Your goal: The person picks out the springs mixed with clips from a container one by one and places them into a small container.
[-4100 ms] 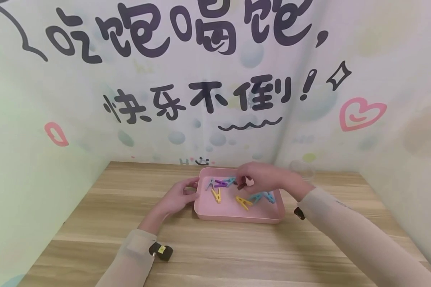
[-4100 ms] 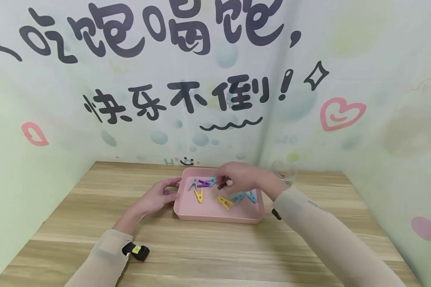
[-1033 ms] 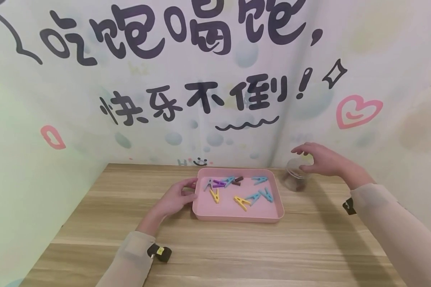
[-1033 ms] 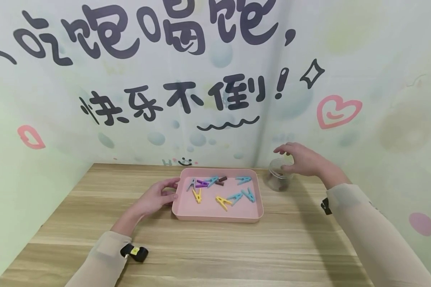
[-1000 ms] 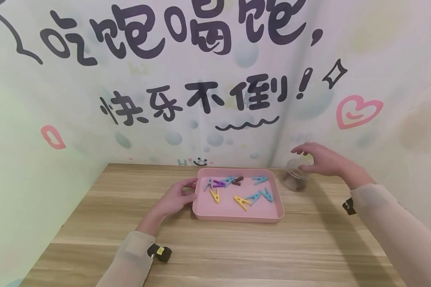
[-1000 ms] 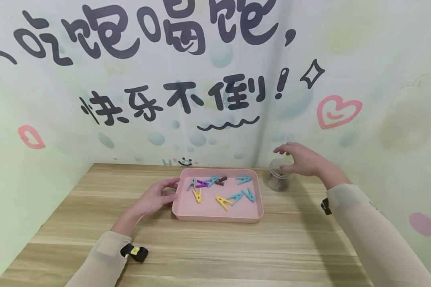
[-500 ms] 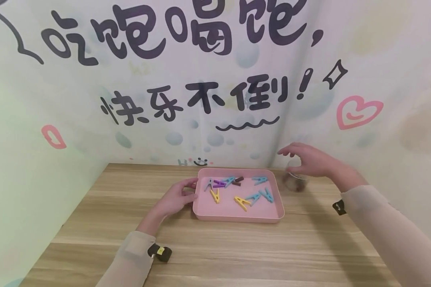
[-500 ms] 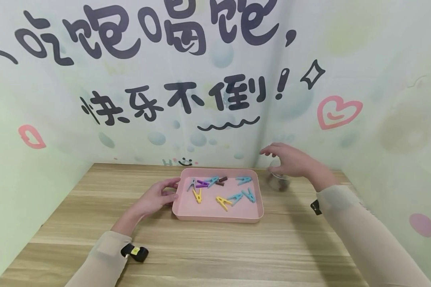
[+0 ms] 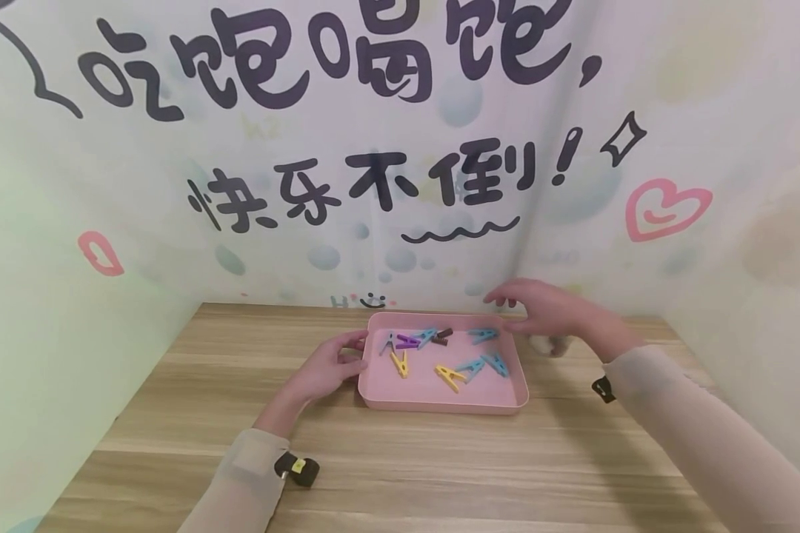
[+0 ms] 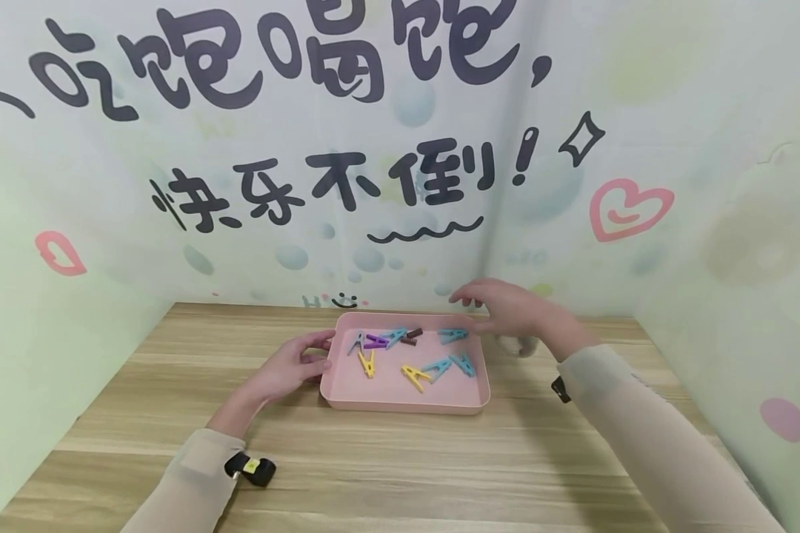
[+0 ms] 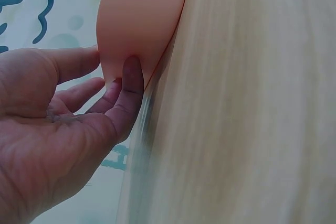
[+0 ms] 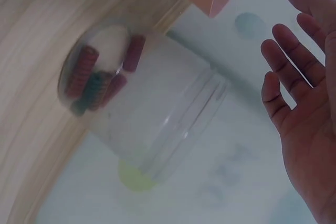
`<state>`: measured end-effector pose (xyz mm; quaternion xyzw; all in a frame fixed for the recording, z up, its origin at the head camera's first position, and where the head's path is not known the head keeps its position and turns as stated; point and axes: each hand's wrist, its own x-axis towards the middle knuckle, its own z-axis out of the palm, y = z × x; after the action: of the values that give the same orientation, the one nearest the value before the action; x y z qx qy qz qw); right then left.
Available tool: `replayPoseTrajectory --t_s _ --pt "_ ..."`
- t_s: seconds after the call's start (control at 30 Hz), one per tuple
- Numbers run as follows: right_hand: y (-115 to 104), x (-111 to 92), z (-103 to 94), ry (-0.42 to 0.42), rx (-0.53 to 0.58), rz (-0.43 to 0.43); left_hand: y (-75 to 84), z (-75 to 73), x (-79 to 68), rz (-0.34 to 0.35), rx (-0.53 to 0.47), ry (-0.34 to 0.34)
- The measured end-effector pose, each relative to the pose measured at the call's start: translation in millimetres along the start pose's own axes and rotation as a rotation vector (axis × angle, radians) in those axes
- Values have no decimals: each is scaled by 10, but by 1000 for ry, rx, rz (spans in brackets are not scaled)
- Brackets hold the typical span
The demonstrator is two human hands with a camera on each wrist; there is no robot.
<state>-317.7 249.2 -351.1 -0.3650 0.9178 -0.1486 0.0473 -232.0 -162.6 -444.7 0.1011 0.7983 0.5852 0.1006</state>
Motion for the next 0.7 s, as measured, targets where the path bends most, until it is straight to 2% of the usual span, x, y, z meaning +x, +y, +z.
replayPoseTrajectory --t_s 0.47,0.7 --pt "-219 328 219 -92 22 -103 3 -4 -2 -6 -10 5" --pt "-318 459 294 -109 13 -159 14 -5 0 16 -23 -10"
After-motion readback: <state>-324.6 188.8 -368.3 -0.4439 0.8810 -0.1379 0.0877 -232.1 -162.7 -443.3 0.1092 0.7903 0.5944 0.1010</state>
